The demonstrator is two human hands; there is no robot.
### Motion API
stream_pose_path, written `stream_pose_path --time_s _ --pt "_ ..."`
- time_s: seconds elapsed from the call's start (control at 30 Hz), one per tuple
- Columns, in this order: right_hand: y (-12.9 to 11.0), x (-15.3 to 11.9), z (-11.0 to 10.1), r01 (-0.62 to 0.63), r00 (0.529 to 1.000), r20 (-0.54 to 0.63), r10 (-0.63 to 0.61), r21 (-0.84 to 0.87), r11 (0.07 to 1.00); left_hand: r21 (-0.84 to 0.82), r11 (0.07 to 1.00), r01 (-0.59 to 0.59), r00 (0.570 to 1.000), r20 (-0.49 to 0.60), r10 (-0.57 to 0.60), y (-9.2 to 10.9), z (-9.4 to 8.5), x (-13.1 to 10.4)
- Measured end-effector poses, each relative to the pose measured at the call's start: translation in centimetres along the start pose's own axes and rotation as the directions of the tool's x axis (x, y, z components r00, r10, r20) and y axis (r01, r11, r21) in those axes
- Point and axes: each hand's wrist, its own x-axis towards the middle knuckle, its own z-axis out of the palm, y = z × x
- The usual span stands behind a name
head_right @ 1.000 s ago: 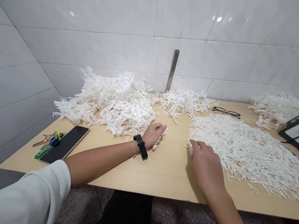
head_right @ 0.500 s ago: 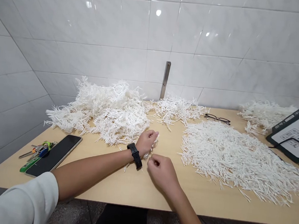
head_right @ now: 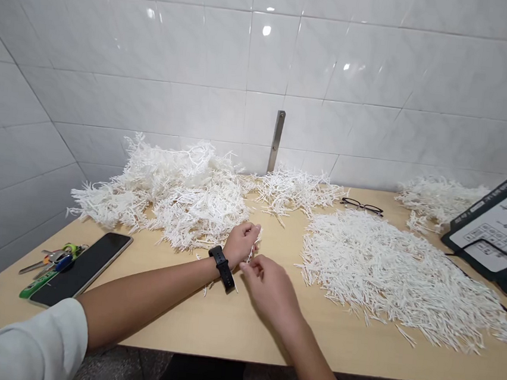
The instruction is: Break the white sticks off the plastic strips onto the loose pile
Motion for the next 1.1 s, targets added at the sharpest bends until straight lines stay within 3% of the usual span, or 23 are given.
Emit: stream_pose_path --time_s 0.17,0.27,0.33,0.43,0.57,0.63,0.7,0.77,0.83,0.97,1.1 --pt "-0.9 0.0 1.8 0.027 1.0 -0.011 -0.028 -0.063 0.998 0.088 0.996 -0.031 1.0 0.004 0.03 -0.1 0.0 0.2" --pt "-1.1 -1.7 1.9 -0.003 0.997 -0.082 -0.007 -0.118 0.993 0.102 0.994 -0.041 0.998 0.046 0.036 -0.1 0.1 0.2" --pt "-1.3 -3.2 1.9 0.022 0.997 -0.069 -0.03 -0.111 0.994 0.081 0.997 -0.018 1.0 0.023 0.016 -0.2 0.1 0.4" --pt "-0.5 -4.5 0.8 0.056 0.997 -0.037 -0.061 -0.123 0.991 0.064 0.998 0.021 0.998 -0.064 -0.017 -0.4 -0.2 0.8" --pt "2.4 -3.5 -2.0 -0.031 0.966 -0.251 -0.068 -0.371 0.928 0.043 0.999 0.014 0.999 -0.036 -0.013 -0.5 -0.2 0.7" --pt "3.1 -2.4 -2.6 -0.043 0.945 -0.315 -0.091 -0.391 0.919 -0.001 1.0 0.031 0.999 -0.042 -0.031 -0.4 -0.1 0.5" --pt "2.7 -1.4 -2.1 -0.021 0.967 -0.249 -0.05 -0.274 0.962 -0.044 0.998 0.053 0.997 -0.053 -0.055 -0.2 0.0 0.2" --pt "1.5 -0.5 -0.7 -0.008 0.994 -0.11 -0.005 -0.122 0.993 -0.066 0.996 0.064 0.996 -0.054 -0.068 0.0 0.1 0.0" --pt "0.2 0.4 0.6 0.002 1.0 -0.014 -0.003 -0.066 0.998 -0.075 0.995 0.069 0.996 -0.05 -0.073 0.2 0.1 -0.1" --pt "-1.1 0.5 2.0 0.019 1.0 -0.01 -0.02 -0.142 0.99 -0.067 0.995 0.075 0.996 -0.038 -0.078 0.1 0.0 0.0" --pt "-0.6 -2.9 1.5 -0.023 1.0 0.003 0.024 -0.148 0.989 -0.027 0.998 0.064 0.992 -0.102 -0.067 -0.4 -0.4 1.1"
